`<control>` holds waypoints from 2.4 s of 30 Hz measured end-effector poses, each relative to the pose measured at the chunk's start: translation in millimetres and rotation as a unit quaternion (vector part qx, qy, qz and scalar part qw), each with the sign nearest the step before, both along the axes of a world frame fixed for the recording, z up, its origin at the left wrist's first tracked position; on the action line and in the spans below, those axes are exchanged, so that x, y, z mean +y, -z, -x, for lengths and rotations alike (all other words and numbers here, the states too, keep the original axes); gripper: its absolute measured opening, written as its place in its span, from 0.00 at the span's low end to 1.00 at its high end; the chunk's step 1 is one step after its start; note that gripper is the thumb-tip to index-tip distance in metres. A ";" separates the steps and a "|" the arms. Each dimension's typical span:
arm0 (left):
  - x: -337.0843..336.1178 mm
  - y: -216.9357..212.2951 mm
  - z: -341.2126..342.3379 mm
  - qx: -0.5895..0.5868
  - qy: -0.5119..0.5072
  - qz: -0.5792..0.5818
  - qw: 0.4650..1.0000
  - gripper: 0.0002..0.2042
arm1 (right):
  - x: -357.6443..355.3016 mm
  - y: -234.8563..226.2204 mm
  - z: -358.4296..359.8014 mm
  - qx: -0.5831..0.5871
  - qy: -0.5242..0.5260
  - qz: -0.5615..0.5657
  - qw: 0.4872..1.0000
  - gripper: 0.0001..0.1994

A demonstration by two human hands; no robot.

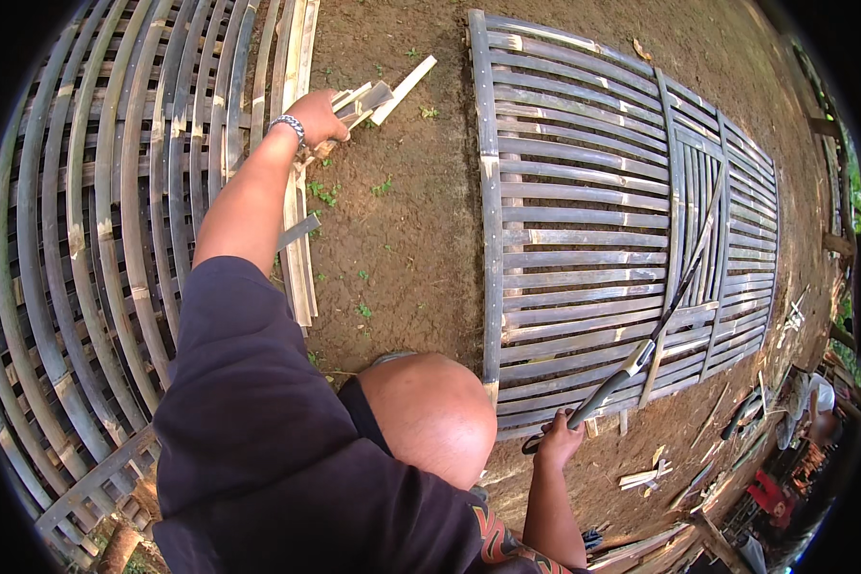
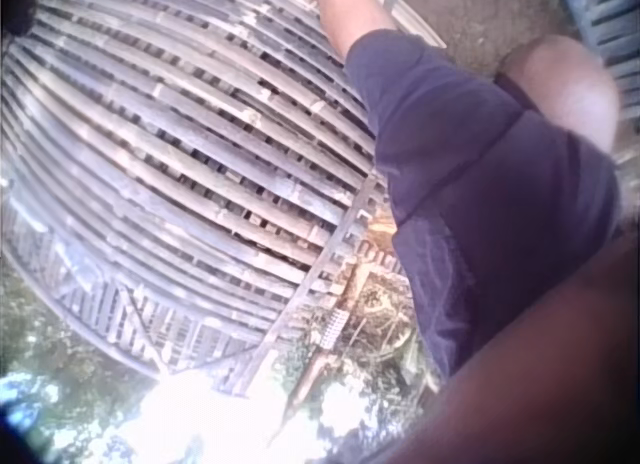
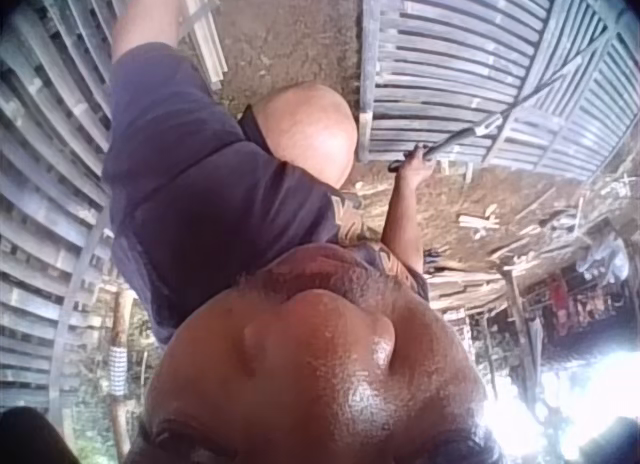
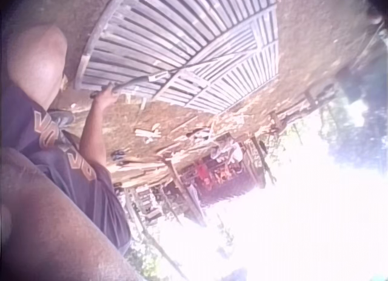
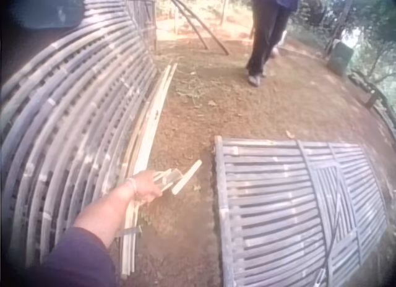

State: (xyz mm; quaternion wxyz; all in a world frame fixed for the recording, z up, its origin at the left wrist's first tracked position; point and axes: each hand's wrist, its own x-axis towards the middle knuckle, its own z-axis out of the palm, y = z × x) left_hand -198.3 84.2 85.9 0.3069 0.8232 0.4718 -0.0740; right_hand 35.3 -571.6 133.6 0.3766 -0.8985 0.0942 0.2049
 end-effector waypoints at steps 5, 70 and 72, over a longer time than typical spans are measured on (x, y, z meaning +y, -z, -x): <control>-16.3 -19.2 -5.1 -0.097 -0.016 0.034 0.995 0.29 | 7.5 0.4 -0.8 0.004 0.036 -0.025 0.999 0.06; -111.5 23.6 -123.0 0.061 -0.239 -0.032 0.968 0.24 | -44.0 1.3 -5.8 -0.010 0.064 -0.087 0.994 0.08; -122.4 25.0 -111.6 0.062 -0.203 -0.050 0.976 0.23 | -48.2 4.5 -11.6 -0.021 0.065 -0.092 0.993 0.08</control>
